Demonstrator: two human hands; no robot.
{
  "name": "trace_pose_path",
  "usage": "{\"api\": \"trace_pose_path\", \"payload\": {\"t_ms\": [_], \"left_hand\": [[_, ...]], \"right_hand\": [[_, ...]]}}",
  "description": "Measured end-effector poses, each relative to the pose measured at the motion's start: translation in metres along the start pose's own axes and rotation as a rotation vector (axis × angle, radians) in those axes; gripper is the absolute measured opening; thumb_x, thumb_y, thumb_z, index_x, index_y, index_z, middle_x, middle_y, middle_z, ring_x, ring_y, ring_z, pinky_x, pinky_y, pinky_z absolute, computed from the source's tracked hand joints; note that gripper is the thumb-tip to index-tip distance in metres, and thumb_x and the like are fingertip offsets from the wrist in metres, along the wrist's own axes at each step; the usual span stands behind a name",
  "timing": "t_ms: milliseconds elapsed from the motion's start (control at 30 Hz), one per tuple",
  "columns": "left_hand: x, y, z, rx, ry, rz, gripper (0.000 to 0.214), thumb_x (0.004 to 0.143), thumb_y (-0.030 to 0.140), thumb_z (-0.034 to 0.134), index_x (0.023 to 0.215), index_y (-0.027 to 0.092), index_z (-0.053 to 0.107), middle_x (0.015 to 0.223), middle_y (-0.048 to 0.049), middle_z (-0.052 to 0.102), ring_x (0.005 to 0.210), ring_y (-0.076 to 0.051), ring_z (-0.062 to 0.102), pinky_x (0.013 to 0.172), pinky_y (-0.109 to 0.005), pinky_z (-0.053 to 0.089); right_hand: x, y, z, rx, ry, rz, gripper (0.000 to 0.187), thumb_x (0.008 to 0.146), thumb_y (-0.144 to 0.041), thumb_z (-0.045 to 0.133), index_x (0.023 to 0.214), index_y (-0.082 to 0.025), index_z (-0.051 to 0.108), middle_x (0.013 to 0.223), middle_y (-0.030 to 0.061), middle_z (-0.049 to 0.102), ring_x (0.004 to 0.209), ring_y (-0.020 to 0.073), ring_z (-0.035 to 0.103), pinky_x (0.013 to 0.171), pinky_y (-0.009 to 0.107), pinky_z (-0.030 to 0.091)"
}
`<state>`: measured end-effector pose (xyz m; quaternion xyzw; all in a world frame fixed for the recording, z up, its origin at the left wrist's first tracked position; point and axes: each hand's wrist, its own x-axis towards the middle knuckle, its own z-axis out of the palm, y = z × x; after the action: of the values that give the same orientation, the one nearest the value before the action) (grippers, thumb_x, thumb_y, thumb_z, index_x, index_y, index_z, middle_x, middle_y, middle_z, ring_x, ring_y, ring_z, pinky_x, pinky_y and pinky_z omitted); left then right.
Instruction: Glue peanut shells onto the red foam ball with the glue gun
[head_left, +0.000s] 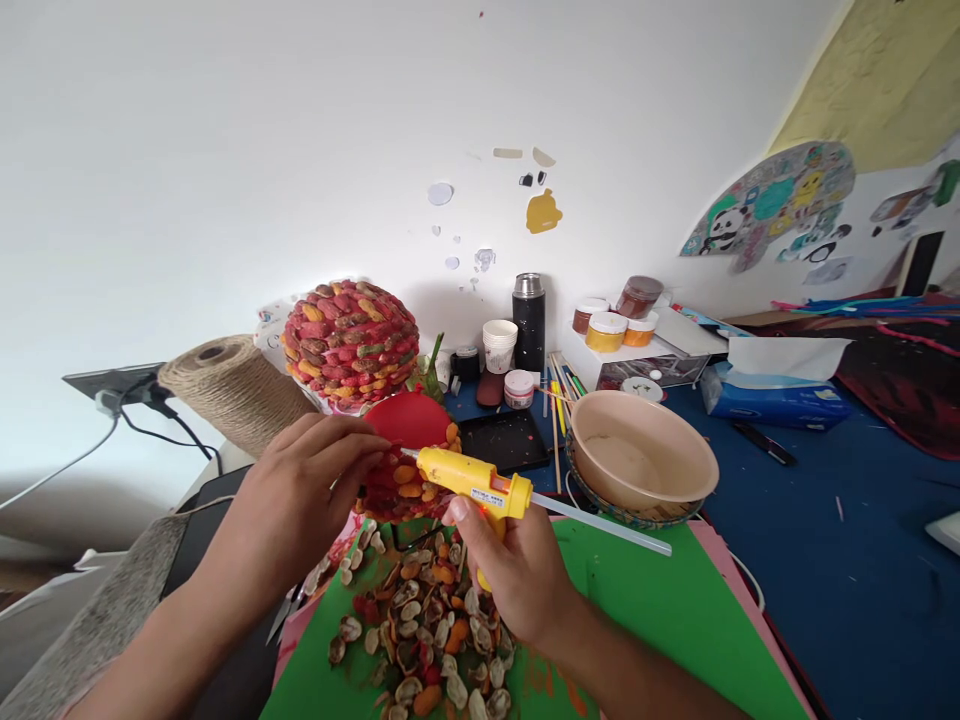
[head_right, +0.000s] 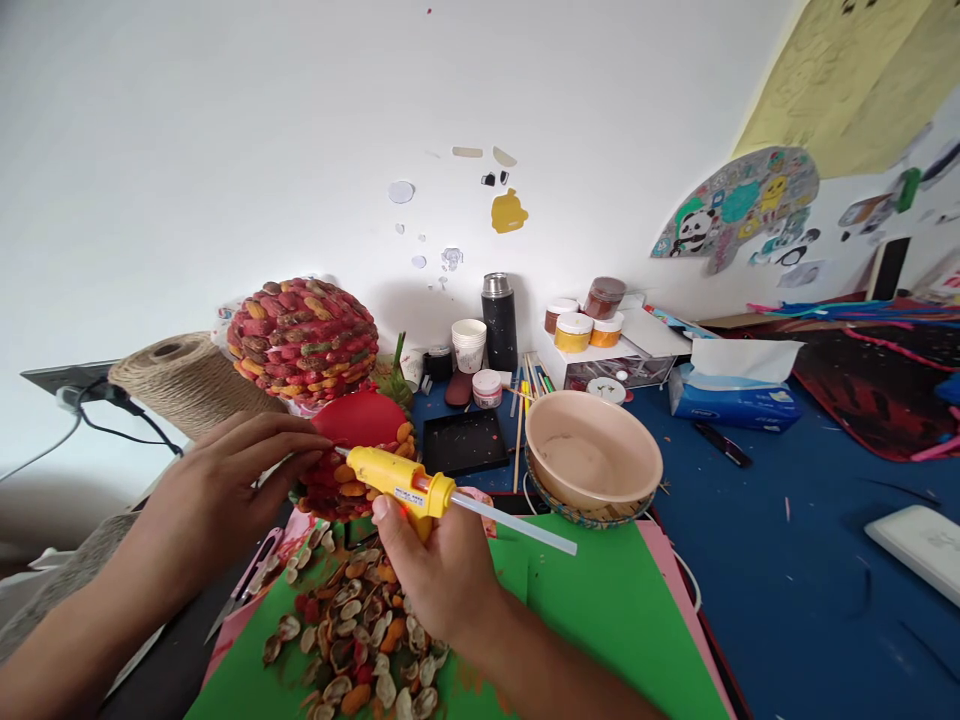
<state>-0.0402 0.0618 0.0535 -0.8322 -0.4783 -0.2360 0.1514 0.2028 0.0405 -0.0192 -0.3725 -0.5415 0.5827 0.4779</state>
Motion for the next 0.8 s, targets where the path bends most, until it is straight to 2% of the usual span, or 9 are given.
{"api": "trace_pose_path", "payload": {"t_ms": [133, 300, 567, 800], "left_hand": [[-0.0016, -0.0021, 0.0015, 0.000, -0.002, -0.020, 0.035, 0.115, 0.023, 0.052, 0.115, 0.023, 0.087, 0.117, -0.0105, 0.084, 0.101, -0.029, 0.078, 0.088, -0.040, 0.060], [-0.0030, -0.0027, 0.0013, -0.014, 0.010, -0.057, 0.032, 0.115, 0.026, 0.055, 0.114, 0.024, 0.087, 0.115, -0.0097, 0.083, 0.101, -0.029, 0.078, 0.087, -0.040, 0.061], [-0.0050, -0.0035, -0.0002, -0.064, 0.009, -0.144, 0.031, 0.113, 0.034, 0.056, 0.111, 0.029, 0.087, 0.112, -0.0078, 0.084, 0.100, -0.030, 0.078, 0.089, -0.042, 0.063], [-0.0042, -0.0035, 0.0035, -0.138, 0.008, -0.160, 0.030, 0.111, 0.034, 0.056, 0.107, 0.031, 0.085, 0.107, -0.0089, 0.086, 0.097, -0.032, 0.080, 0.085, -0.045, 0.065]], "right_hand": [[-0.0005, -0.0026, 0.0014, -0.013, -0.007, -0.012, 0.059, 0.104, -0.080, 0.065, 0.086, -0.024, 0.062, 0.054, -0.0078, 0.043, 0.046, 0.0132, 0.039, 0.043, 0.027, 0.032], [-0.0002, -0.0025, 0.0011, -0.029, -0.002, -0.023, 0.056, 0.106, -0.076, 0.066, 0.085, -0.024, 0.062, 0.055, -0.0070, 0.044, 0.047, 0.0130, 0.040, 0.042, 0.026, 0.033], [-0.0018, -0.0029, 0.0008, -0.010, 0.003, -0.004, 0.061, 0.103, -0.081, 0.068, 0.085, -0.023, 0.064, 0.055, -0.0073, 0.044, 0.047, 0.0124, 0.040, 0.042, 0.025, 0.033], [-0.0009, -0.0057, 0.0009, -0.055, 0.007, 0.006, 0.063, 0.102, -0.083, 0.066, 0.082, -0.024, 0.062, 0.054, -0.0062, 0.045, 0.047, 0.0128, 0.041, 0.043, 0.025, 0.034]]}}
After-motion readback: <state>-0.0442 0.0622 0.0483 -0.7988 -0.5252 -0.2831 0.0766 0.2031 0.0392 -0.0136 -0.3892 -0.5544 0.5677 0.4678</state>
